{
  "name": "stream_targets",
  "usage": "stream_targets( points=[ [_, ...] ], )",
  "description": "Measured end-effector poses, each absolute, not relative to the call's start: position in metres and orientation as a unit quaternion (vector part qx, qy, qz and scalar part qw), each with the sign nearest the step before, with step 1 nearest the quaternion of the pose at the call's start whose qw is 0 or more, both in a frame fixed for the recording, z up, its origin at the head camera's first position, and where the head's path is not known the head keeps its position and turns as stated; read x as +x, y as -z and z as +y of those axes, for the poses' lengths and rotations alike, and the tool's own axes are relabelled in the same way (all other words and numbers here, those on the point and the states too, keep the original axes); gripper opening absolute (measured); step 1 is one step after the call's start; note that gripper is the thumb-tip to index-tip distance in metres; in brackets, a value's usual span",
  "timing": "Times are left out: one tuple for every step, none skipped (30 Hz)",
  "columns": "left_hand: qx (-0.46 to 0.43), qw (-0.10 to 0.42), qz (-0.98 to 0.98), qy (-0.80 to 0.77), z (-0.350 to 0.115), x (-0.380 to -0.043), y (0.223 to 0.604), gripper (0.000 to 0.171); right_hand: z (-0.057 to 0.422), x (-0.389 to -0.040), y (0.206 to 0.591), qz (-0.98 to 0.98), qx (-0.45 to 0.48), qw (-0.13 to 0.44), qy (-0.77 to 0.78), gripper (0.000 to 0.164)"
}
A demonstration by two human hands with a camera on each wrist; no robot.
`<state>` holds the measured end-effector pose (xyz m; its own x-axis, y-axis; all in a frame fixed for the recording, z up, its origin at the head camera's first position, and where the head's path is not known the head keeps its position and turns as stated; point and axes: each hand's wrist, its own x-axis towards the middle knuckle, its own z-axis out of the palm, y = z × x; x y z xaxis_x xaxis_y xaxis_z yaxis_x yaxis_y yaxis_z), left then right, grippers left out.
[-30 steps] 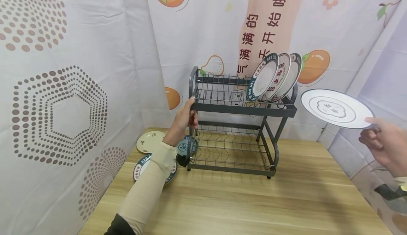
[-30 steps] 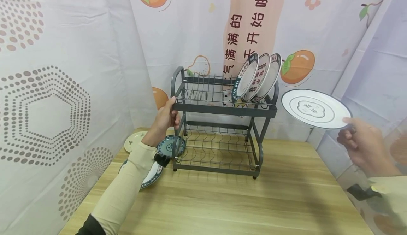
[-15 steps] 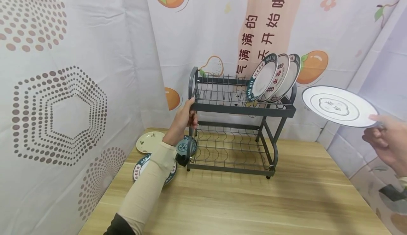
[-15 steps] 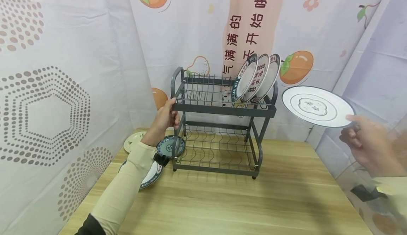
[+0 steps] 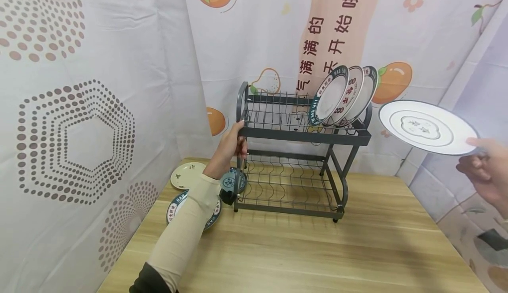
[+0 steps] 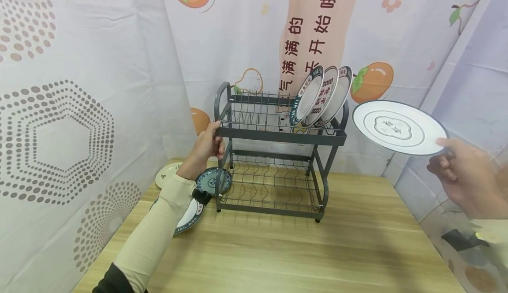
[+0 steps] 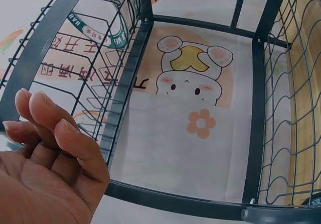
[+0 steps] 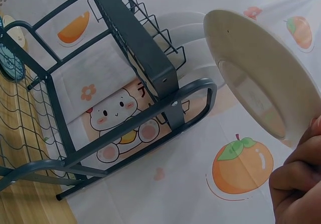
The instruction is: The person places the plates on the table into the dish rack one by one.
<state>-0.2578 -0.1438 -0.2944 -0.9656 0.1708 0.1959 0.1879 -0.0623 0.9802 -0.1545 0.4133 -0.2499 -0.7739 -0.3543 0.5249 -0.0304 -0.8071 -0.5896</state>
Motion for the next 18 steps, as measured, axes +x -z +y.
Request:
stream_targets(
  points=[
    [-0.130, 0.007, -0.685, 0.717, -0.144, -0.258, 0.294, 0.059, 0.413, -0.155, 0.249, 0.288, -0.329, 0.097, 0.894, 0.061],
    [-0.131, 0.008, -0.685, 0.717, -0.144, -0.258, 0.294, 0.059, 0.413, -0.155, 0.249, 0.287, -0.335, 0.099, 0.892, 0.060],
    [-0.131, 0.010, -0.685, 0.717, -0.144, -0.258, 0.293, 0.059, 0.413, -0.155, 0.248, 0.296, -0.341, 0.094, 0.887, 0.060],
    [-0.131, 0.011, -0.685, 0.717, -0.144, -0.258, 0.293, 0.059, 0.412, -0.155, 0.247, 0.293, -0.342, 0.096, 0.888, 0.060],
    [-0.131, 0.012, -0.685, 0.717, -0.144, -0.258, 0.293, 0.059, 0.412, -0.154, 0.246, 0.309, -0.344, 0.085, 0.883, 0.059],
    [-0.131, 0.013, -0.685, 0.717, -0.144, -0.258, 0.293, 0.059, 0.411, -0.153, 0.246, 0.330, -0.344, 0.072, 0.876, 0.059],
    [-0.131, 0.013, -0.685, 0.716, -0.144, -0.258, 0.293, 0.059, 0.411, -0.153, 0.245, 0.340, -0.343, 0.067, 0.873, 0.059],
    [-0.130, 0.013, -0.685, 0.716, -0.144, -0.258, 0.293, 0.059, 0.410, -0.152, 0.244, 0.350, -0.340, 0.062, 0.871, 0.059],
    [-0.130, 0.012, -0.685, 0.716, -0.144, -0.257, 0.293, 0.059, 0.410, -0.152, 0.243, 0.354, -0.337, 0.061, 0.870, 0.059],
    [-0.129, 0.011, -0.686, 0.716, -0.144, -0.257, 0.293, 0.059, 0.409, -0.151, 0.242, 0.351, -0.335, 0.067, 0.872, 0.059],
    [-0.128, 0.010, -0.686, 0.716, -0.144, -0.257, 0.293, 0.059, 0.409, -0.151, 0.241, 0.356, -0.335, 0.067, 0.870, 0.059],
    [-0.128, 0.009, -0.687, 0.716, -0.144, -0.257, 0.294, 0.059, 0.408, -0.151, 0.241, 0.346, -0.332, 0.078, 0.874, 0.059],
    [-0.127, 0.009, -0.687, 0.716, -0.145, -0.257, 0.294, 0.059, 0.408, -0.151, 0.240, 0.342, -0.332, 0.084, 0.875, 0.059],
    [-0.128, 0.008, -0.687, 0.716, -0.145, -0.257, 0.294, 0.059, 0.408, -0.151, 0.239, 0.349, -0.332, 0.081, 0.873, 0.058],
    [-0.128, 0.008, -0.687, 0.715, -0.145, -0.257, 0.295, 0.059, 0.407, -0.151, 0.238, 0.349, -0.332, 0.080, 0.872, 0.058],
    [-0.128, 0.008, -0.687, 0.715, -0.145, -0.257, 0.295, 0.059, 0.406, -0.151, 0.238, 0.348, -0.332, 0.080, 0.873, 0.057],
    [-0.129, 0.007, -0.688, 0.714, -0.145, -0.257, 0.295, 0.059, 0.405, -0.151, 0.237, 0.354, -0.333, 0.072, 0.871, 0.057],
    [-0.131, 0.008, -0.688, 0.714, -0.145, -0.257, 0.295, 0.059, 0.404, -0.151, 0.237, 0.348, -0.330, 0.072, 0.874, 0.056]
  ],
)
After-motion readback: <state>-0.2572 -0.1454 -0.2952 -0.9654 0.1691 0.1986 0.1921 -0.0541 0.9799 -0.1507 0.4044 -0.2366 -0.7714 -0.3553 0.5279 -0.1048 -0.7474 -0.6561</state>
